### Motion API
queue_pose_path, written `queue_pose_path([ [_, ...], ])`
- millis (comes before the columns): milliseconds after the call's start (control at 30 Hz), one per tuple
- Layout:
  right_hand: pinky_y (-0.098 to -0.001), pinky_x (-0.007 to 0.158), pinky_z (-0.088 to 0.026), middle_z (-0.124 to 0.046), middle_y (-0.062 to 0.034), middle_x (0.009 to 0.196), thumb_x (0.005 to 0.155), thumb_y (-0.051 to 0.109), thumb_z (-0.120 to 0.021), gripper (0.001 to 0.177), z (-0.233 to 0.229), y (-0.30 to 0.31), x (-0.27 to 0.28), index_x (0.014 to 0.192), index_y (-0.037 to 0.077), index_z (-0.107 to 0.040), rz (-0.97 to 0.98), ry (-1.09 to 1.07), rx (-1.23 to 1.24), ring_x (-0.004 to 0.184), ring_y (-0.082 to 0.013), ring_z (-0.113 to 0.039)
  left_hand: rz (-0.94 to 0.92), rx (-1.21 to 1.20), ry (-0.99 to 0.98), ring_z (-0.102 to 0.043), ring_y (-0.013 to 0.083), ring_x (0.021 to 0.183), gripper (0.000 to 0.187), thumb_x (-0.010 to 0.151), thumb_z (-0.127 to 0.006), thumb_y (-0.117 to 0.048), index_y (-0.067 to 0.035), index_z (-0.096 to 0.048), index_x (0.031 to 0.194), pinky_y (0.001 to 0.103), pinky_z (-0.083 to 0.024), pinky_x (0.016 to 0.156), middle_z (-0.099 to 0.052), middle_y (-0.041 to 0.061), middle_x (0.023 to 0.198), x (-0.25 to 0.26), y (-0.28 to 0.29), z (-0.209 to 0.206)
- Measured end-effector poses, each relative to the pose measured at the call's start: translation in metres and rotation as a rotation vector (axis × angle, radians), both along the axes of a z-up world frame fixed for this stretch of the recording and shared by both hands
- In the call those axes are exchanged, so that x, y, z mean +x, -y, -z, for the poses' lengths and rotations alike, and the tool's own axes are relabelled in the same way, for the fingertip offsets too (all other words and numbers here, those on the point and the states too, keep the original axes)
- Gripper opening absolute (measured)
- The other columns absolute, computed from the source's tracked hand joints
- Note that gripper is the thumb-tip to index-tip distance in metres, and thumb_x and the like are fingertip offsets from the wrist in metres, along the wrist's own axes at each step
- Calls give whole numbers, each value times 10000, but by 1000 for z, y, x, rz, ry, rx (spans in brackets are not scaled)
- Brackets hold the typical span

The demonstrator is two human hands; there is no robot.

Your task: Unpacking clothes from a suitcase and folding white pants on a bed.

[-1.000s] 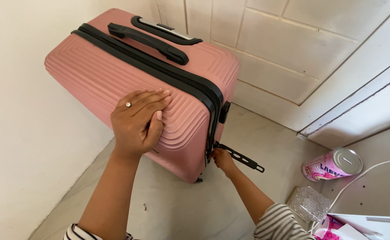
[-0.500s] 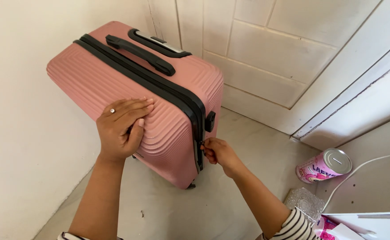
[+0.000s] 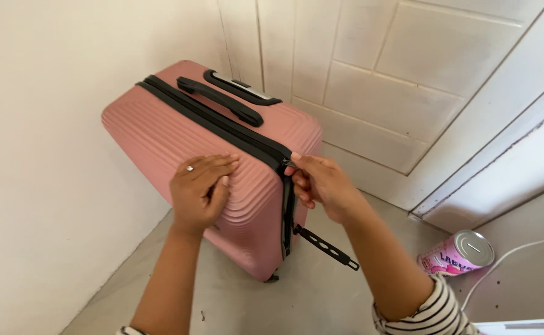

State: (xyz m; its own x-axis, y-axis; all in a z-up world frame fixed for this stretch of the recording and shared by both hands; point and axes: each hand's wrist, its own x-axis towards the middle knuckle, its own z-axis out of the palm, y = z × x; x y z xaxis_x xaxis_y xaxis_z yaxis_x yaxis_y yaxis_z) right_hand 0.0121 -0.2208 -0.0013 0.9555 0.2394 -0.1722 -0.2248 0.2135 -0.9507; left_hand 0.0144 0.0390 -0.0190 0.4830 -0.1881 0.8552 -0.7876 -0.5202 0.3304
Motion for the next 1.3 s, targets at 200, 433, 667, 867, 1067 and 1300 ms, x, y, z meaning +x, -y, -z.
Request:
queue_pose_path([
  [200, -320, 403, -404, -464, -1, 582, 993, 414, -556, 411, -22, 5, 19, 872, 23, -600, -5, 13, -234, 436, -151, -534, -37, -11, -9, -744, 229, 1105, 172, 867, -681, -167, -64, -750, 988, 418, -530, 1008, -785, 63, 1118, -10, 19, -4],
  [433, -322, 414, -422, -527, -15, 561, 990, 426, -562, 448, -41, 10, 47, 833, 13, -633, 26, 101, -463, 446, -150, -544, -161, 52, 40, -707, 263, 1118, 302, 838, -675, -239, -51, -754, 1059, 445, -482, 1032, -764, 98, 1143, -15, 64, 2],
  [667, -337, 478, -399, -507, -40, 553, 1007, 455, -558, 522, -54, -6, 76, 737, 15, -636, 105, 239, -771, 473, -156, -476, -254, -47, -4, -708, 278, 1078, 266, 902, -666, -237, -44, -728, 1075, 431, -508, 1031, -761, 122, 1116, -21, 103, -12],
  [867, -418, 589, -452, -608, -134, 646, 1006, 465, -570, 514, -32, -15, 81, 776, 21, -691, 230, 465, -1076, 593, -265, -567, -14, -189, -500, -707, 276, 985, 271, 920, -654, -158, -51, -696, 1166, 364, -564, 869, -721, 131, 1109, 42, 77, -26],
  [1067, -459, 692, -497, -711, -146, 879, 1009, 364, -555, 372, -27, -17, 56, 894, 53, -723, 329, 769, -1104, 784, -346, -651, 160, -78, -545, -702, 259, 1039, 370, 872, -676, -78, -68, -671, 1242, 357, -564, 894, -699, 116, 1188, 70, 78, -28],
  [1300, -415, 1015, -470, -651, -147, 1306, 897, 435, -653, 538, -31, 43, 64, 1273, 49, -646, 85, 805, -845, 1172, -303, -605, 53, -169, -606, -748, 233, 794, 214, 889, -738, -169, -46, -779, 1060, 338, -571, 746, -767, 105, 945, 79, 87, -28],
])
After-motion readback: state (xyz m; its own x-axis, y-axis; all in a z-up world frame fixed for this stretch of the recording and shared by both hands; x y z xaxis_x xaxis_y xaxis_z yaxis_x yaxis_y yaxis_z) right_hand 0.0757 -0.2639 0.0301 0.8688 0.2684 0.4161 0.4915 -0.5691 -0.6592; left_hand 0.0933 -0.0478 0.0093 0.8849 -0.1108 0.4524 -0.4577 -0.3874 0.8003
